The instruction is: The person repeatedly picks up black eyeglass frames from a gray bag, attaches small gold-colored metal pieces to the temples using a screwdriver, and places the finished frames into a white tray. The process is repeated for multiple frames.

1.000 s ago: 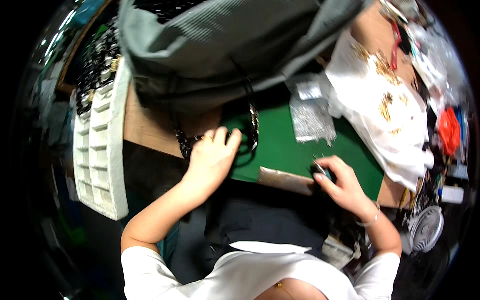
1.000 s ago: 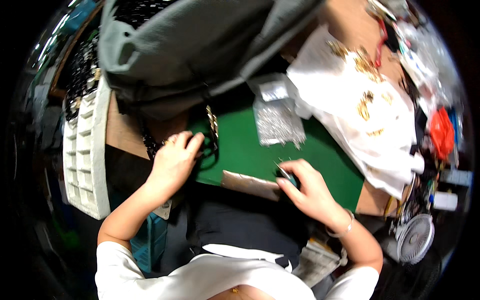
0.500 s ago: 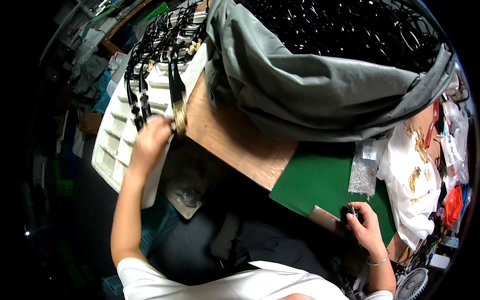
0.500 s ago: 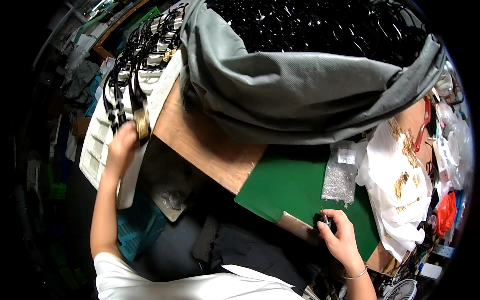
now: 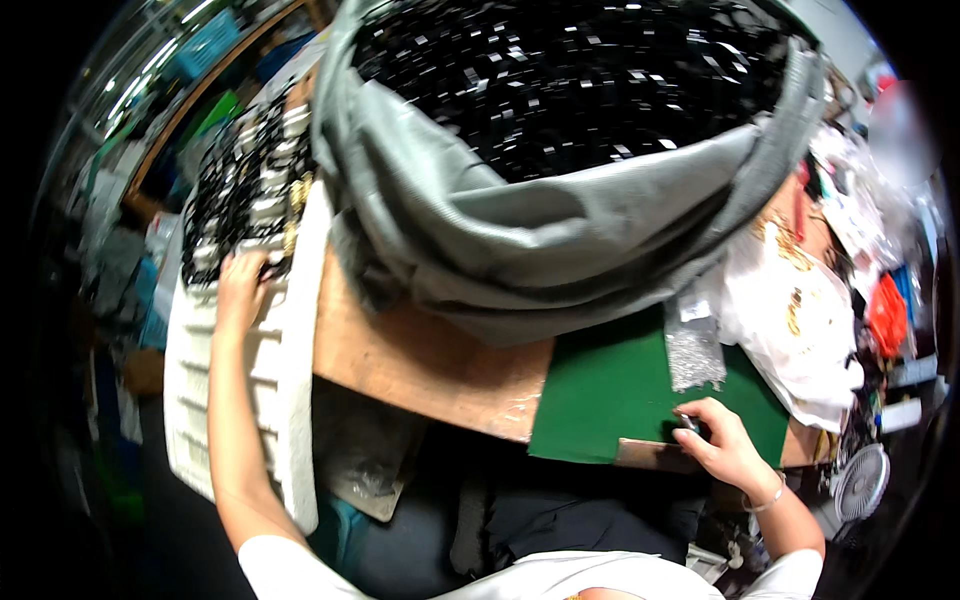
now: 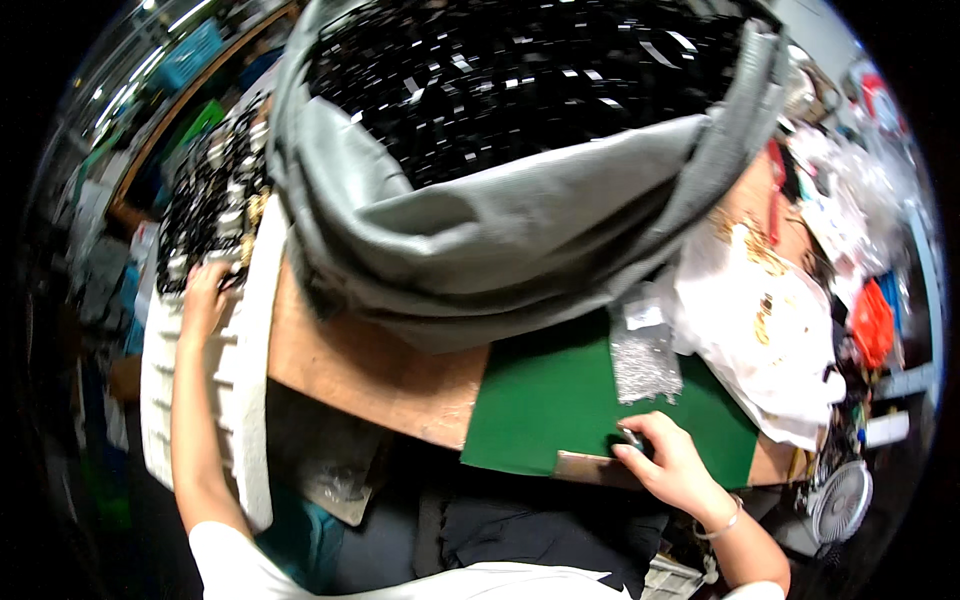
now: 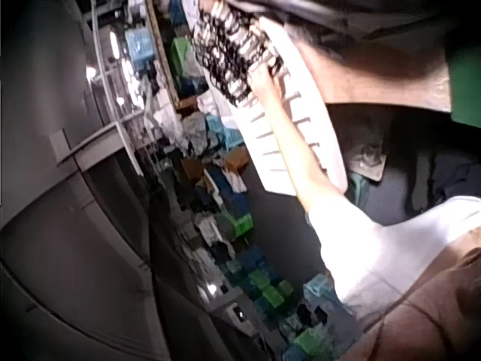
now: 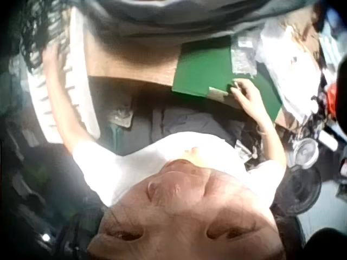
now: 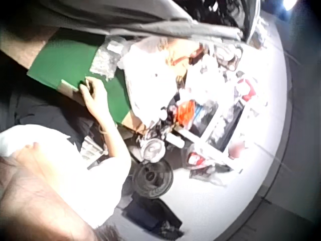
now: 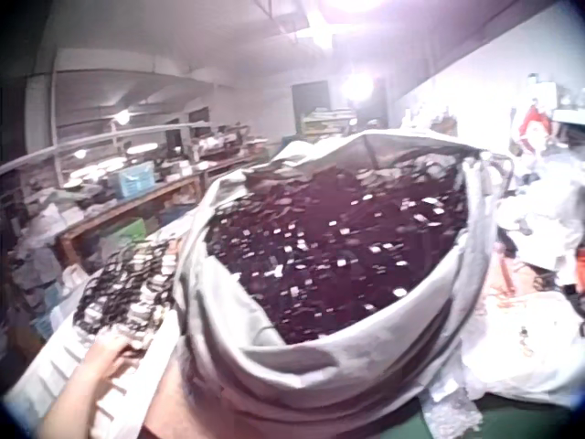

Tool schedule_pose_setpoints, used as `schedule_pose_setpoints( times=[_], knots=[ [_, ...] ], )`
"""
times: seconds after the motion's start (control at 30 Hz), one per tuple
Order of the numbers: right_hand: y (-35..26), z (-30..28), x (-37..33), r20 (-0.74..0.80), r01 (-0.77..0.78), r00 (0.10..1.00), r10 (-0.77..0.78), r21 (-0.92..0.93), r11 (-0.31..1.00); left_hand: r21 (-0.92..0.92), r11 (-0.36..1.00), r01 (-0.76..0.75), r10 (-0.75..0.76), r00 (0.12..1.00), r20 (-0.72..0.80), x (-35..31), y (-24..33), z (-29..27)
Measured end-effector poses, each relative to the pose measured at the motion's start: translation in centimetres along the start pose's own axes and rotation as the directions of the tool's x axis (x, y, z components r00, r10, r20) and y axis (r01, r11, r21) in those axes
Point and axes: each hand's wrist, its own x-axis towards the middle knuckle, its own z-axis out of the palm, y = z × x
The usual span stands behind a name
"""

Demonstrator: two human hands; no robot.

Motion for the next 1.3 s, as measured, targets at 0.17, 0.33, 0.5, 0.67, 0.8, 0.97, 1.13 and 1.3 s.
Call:
schedule_pose_setpoints(
  times=[0.17,0.33,0.5,0.67,0.8,0.97,1.13,1.3],
  knots=[
    [-1.1,-2.0,0.2,0.026,0.123,0.992,-0.121,-0.074,0.99,-0.181,0.974,0.136,-0.137,0.99,0.007,-0.7,5.4,-5.9],
    [-0.1,-2.3,1.3,-0.006,0.278,0.96,-0.279,-0.091,0.956,-0.698,0.694,-0.178,-0.026,0.962,-0.271,8.5,24.8,-11.3],
    [1.1,-3.3,0.1,0.035,0.358,0.933,-0.358,0.002,0.934,-0.704,0.71,0.005,-0.195,0.962,-0.19,22.7,30.0,-10.1],
    [4.0,-5.9,-1.8,-0.079,0.29,0.955,-0.287,0.03,0.957,-0.54,0.765,0.352,-0.123,0.902,0.414,29.2,31.7,-8.1],
    [5.7,-7.9,-2.2,-0.15,0.278,0.95,-0.274,0.002,0.961,-0.826,0.198,0.527,-0.125,0.85,0.512,29.8,27.2,-7.6],
    [7.1,-10.2,-1.9,-0.137,0.028,0.991,-0.004,0.18,0.983,-0.989,-0.125,0.085,-0.437,0.89,0.132,25.7,24.5,-11.2],
    [7.6,-16.1,1.5,-0.363,-0.013,0.929,-0.065,-0.208,0.978,-1.0,0.025,-0.016,-0.697,0.716,-0.029,12.6,29.7,-19.2],
    [10.6,-19.1,4.8,-0.401,-0.116,0.87,-0.286,-0.731,0.672,-0.933,-0.336,-0.127,-0.316,0.949,-0.016,3.8,35.3,-20.8]
  ],
)
